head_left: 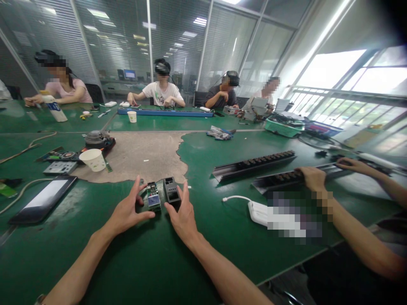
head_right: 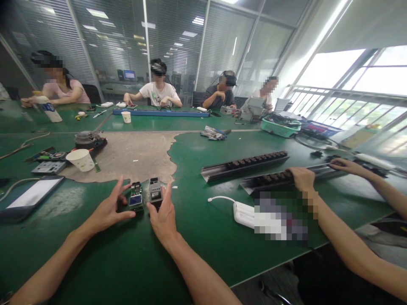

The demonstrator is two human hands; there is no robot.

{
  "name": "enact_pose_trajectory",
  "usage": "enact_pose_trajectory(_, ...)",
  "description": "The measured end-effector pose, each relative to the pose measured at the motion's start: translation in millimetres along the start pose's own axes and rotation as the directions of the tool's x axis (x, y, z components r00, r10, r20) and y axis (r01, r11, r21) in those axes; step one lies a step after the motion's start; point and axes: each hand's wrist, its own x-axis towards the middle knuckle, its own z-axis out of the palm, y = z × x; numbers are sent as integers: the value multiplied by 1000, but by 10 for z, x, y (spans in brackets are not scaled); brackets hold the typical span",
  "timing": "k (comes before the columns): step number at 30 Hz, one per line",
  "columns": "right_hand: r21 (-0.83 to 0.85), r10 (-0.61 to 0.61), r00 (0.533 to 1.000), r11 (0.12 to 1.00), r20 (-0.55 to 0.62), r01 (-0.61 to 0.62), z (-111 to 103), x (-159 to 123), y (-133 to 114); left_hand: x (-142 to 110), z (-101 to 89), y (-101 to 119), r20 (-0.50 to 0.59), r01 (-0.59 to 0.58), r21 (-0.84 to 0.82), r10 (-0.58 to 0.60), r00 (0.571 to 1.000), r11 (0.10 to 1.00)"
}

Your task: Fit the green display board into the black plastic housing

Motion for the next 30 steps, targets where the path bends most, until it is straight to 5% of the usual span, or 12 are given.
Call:
enact_pose_trajectory(5, 113, 14, 998, 994, -60, -7, -41, -5, -200, 15, -32, -36, -59, 20, -236, -35, 998, 972)
enact_pose_trajectory(13, 128, -21, 1000, 991, 3, 21, 136, 22, -543, 43, -16, -113, -92, 92, -364, -134, 987, 927)
enact_pose_trajectory(24, -29, 32, 999, 999, -22, -33, 464, 36, -616, 54, -34, -111, -124, 103, -411, -168, 978, 906)
enact_pose_trajectory(30, -107, 27, 1000, 994, -13, -28, 561, -95, -458, 71, -28, -137, -119, 115, -408, -177, 977, 906)
